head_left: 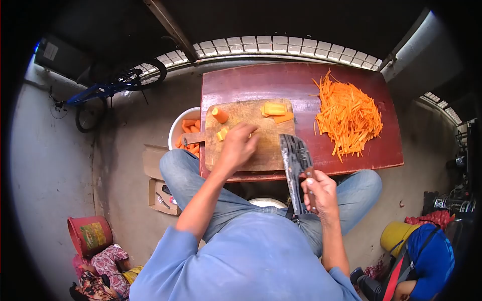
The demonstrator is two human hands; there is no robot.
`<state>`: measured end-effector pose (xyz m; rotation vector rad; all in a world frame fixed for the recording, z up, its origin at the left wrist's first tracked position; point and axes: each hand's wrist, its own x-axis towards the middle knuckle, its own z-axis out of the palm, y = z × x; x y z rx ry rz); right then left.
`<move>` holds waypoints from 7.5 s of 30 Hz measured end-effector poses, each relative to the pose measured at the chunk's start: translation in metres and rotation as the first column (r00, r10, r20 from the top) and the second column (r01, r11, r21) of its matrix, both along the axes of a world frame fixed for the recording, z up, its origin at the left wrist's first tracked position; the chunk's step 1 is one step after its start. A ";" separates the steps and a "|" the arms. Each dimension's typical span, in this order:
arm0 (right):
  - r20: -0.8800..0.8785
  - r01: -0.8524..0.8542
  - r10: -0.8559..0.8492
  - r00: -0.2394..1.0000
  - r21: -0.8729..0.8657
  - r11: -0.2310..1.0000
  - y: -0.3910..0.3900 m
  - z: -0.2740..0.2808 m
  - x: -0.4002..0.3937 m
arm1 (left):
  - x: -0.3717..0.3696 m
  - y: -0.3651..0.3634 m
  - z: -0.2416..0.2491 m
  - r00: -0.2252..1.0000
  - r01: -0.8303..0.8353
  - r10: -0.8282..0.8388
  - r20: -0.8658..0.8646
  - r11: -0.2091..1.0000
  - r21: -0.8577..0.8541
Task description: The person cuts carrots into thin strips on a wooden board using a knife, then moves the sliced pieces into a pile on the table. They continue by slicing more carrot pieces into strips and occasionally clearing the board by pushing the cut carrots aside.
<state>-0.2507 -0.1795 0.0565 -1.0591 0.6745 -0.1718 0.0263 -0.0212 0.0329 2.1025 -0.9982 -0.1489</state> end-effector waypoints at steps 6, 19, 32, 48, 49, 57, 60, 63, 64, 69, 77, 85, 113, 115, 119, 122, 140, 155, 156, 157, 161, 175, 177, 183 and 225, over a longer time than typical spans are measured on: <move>-0.043 -0.118 0.120 0.992 0.053 0.992 0.018 -0.025 0.039 | -0.012 0.043 -0.026 0.969 -0.179 0.155 -0.191 0.978 -0.112; -0.026 -0.116 0.124 0.992 0.201 0.973 0.014 -0.037 0.046 | -0.008 0.031 -0.050 0.983 -0.140 0.112 -0.146 0.970 -0.197; 0.073 -0.173 0.159 0.985 0.262 0.949 0.021 -0.054 0.049 | -0.013 0.021 -0.051 0.981 -0.115 0.063 -0.182 0.950 -0.291; 0.180 0.478 -0.443 0.878 -0.310 0.821 -0.093 0.015 -0.075 | -0.064 -0.273 -0.039 0.852 0.523 -0.479 0.214 0.798 -0.299; 0.187 0.488 -0.453 0.872 -0.257 0.834 -0.094 0.011 -0.079 | -0.069 -0.266 -0.039 0.858 0.513 -0.485 0.169 0.790 -0.336; 0.280 0.428 -0.462 0.841 0.176 0.887 -0.076 -0.021 -0.060 | -0.050 -0.166 -0.023 0.902 0.380 -0.423 -0.086 0.873 -0.307; 0.243 0.395 -0.415 0.877 0.128 0.910 -0.070 -0.022 -0.049 | -0.054 -0.168 -0.010 0.896 0.329 -0.385 -0.221 0.910 -0.253; 0.208 0.389 -0.393 0.896 0.060 0.919 -0.065 -0.014 -0.041 | -0.058 -0.190 -0.008 0.930 0.330 -0.359 -0.084 0.912 -0.245; 0.194 0.389 -0.386 0.902 0.024 0.921 -0.063 -0.011 -0.041 | -0.057 -0.204 -0.017 0.943 0.327 -0.333 0.023 0.905 -0.273; 0.156 0.433 -0.416 0.896 -0.096 0.896 -0.062 -0.003 -0.056 | -0.051 -0.236 -0.039 0.955 0.257 -0.205 0.216 0.935 -0.245; 0.308 0.407 -0.457 0.834 0.216 0.888 -0.065 -0.032 -0.060 | -0.031 -0.179 -0.039 0.881 0.375 -0.294 0.370 0.911 -0.171; 0.337 0.284 -0.358 0.871 0.249 0.926 -0.056 -0.049 -0.049 | 0.066 -0.082 -0.008 0.936 0.259 -0.299 0.186 0.943 0.211; 0.125 0.103 -0.103 0.987 0.007 0.995 -0.024 -0.008 -0.028 | -0.029 0.011 -0.017 0.952 -0.168 0.163 -0.258 0.986 0.001; 0.057 0.006 -0.004 0.998 -0.047 0.999 -0.017 -0.004 -0.024 | -0.040 0.023 -0.017 0.927 -0.133 0.152 -0.343 0.988 0.078; -0.026 -0.107 0.105 0.994 -0.095 0.990 -0.004 0.006 -0.014 | -0.048 0.038 -0.002 0.979 -0.095 0.117 -0.169 0.987 0.132; -0.054 -0.145 0.140 0.989 -0.118 0.982 0.001 0.005 -0.015 | -0.031 0.044 0.002 0.980 -0.057 0.095 -0.173 0.975 0.214; -0.162 -0.248 0.205 0.965 -0.322 0.914 0.021 0.018 0.022 | -0.040 0.042 -0.031 0.988 0.112 -0.120 0.093 0.990 0.089; -0.179 -0.244 0.190 0.965 -0.354 0.903 0.026 0.017 -0.004 | 0.006 0.026 -0.009 0.902 0.431 -0.430 -0.050 0.884 0.181; -0.175 -0.228 0.175 0.969 -0.354 0.907 0.027 0.016 -0.003 | 0.007 0.025 -0.008 0.899 0.437 -0.436 -0.049 0.881 0.181; -0.172 -0.215 0.162 0.972 -0.354 0.910 0.028 0.014 -0.001 | 0.008 0.023 -0.007 0.897 0.441 -0.440 -0.047 0.879 0.180; -0.123 -0.215 0.189 0.974 -0.256 0.942 0.025 0.009 0.010 | 0.006 0.023 -0.003 0.900 0.434 -0.435 -0.032 0.883 0.181; -0.131 -0.264 0.231 0.964 -0.372 0.890 0.011 0.003 0.051 | -0.004 0.051 -0.041 0.961 0.191 -0.176 0.216 0.980 -0.052; -0.103 -0.237 0.215 0.971 -0.343 0.909 0.014 0.002 0.044 | -0.005 0.052 -0.042 0.958 0.206 -0.191 0.215 0.977 -0.048; -0.127 -0.251 0.218 0.968 -0.383 0.889 0.020 0.004 0.033 | -0.009 0.048 -0.040 0.930 0.228 -0.202 0.306 0.972 -0.051; -0.306 -0.436 0.318 0.897 -0.727 0.530 0.043 0.029 0.092 | -0.016 0.044 -0.040 0.937 0.280 -0.270 0.220 0.960 -0.014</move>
